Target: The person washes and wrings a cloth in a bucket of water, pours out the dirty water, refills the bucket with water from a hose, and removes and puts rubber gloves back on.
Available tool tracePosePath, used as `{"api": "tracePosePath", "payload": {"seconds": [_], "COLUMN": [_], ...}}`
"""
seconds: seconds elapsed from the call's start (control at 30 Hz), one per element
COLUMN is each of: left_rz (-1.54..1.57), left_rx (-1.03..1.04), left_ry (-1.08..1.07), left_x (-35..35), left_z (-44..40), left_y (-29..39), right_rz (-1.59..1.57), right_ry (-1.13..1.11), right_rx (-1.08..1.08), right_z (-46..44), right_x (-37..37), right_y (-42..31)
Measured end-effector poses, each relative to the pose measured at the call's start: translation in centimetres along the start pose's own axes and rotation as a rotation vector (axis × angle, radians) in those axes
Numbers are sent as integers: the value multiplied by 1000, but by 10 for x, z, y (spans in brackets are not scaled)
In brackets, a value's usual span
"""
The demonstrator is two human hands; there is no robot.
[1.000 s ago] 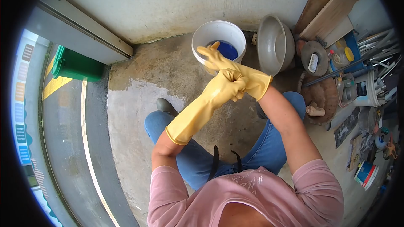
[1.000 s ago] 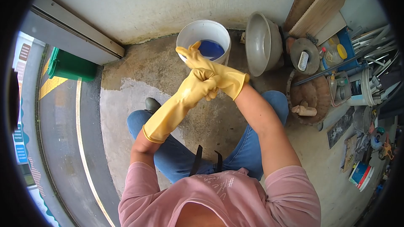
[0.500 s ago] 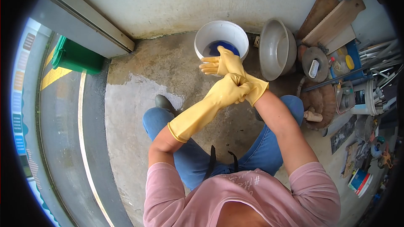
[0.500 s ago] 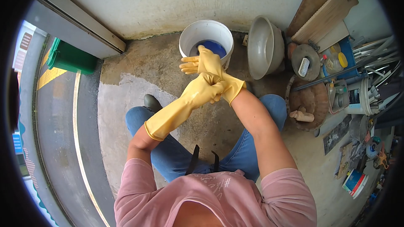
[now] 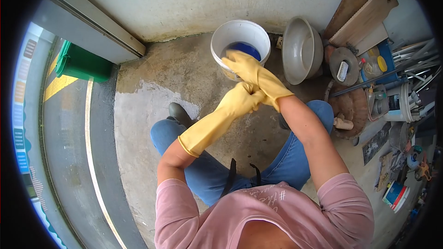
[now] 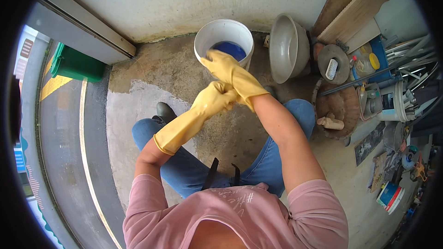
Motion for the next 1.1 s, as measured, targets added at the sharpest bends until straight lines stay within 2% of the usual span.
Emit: {"api": "tracePosePath", "payload": {"seconds": [0.03, 0.13, 0.17, 0.27, 0.3, 0.33, 0.37, 0.43, 0.47, 0.53, 0.57, 0.67, 0.73, 0.83, 0.9, 1.0, 1.1], "left_rz": [-6, 33, 97, 133, 115, 98, -118, -311, -424, -276, -199, 30, 58, 140, 81, -4, -18], "left_rx": [-23, 20, 57, 90, 92, 95, 18, -4, -26, -93, -124, -46, -62, -21, -51, -68, -103], "left_ry": [42, 84, 71, 145, 175, 206, 256, 243, 226, 187, 167, 139, 124, 89, 59, 63, 73], "left_x": [-1, -11, -16, -27, -29, -31, -25, -20, -21, -20, -20, -19, -15, -8, -7, -4, -2], "left_z": [1, -1, -3, -7, -10, -11, -4, -2, 0, 2, 3, -9, -6, 0, 12, 13, 13], "left_y": [0, -4, -4, -1, -4, -6, 4, 9, 13, 16, 16, 2, 5, 6, 20, 21, 21], "right_rz": [31, 42, 72, 187, 298, 316, 338, 341, 336, 325, 272, 69, -1133, -846, -640, -701, -456], "right_ry": [-185, -126, 73, 267, 398, 367, 334, 327, 286, 205, 158, -59, -68, -173, -237, -274, -72], "right_rx": [238, 327, 226, 25, -172, -243, -320, -460, -412, -320, -276, 14, 304, 114, -19, 1, -174], "right_z": [-9, -6, -5, -5, -10, -13, -9, -4, -4, -5, -1, 10, 20, 49, 62, 57, 29], "right_x": [-1, -21, -22, -38, -30, -20, -17, -4, -1, 0, -1, 0, 24, 10, -11, -18, 37], "right_y": [6, -26, -31, -40, -32, -22, -27, -29, -28, -23, -28, -44, -32, -47, -58, -57, -12]}}
Point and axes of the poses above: each hand's wrist, its own z-axis away from the middle knuckle, its own x-axis out of the palm, y = z × x, the point moved 1 cm from there along -z, towards the middle knuckle, and after that the axes turned 3 degrees about -x, right-handed, at the moved point
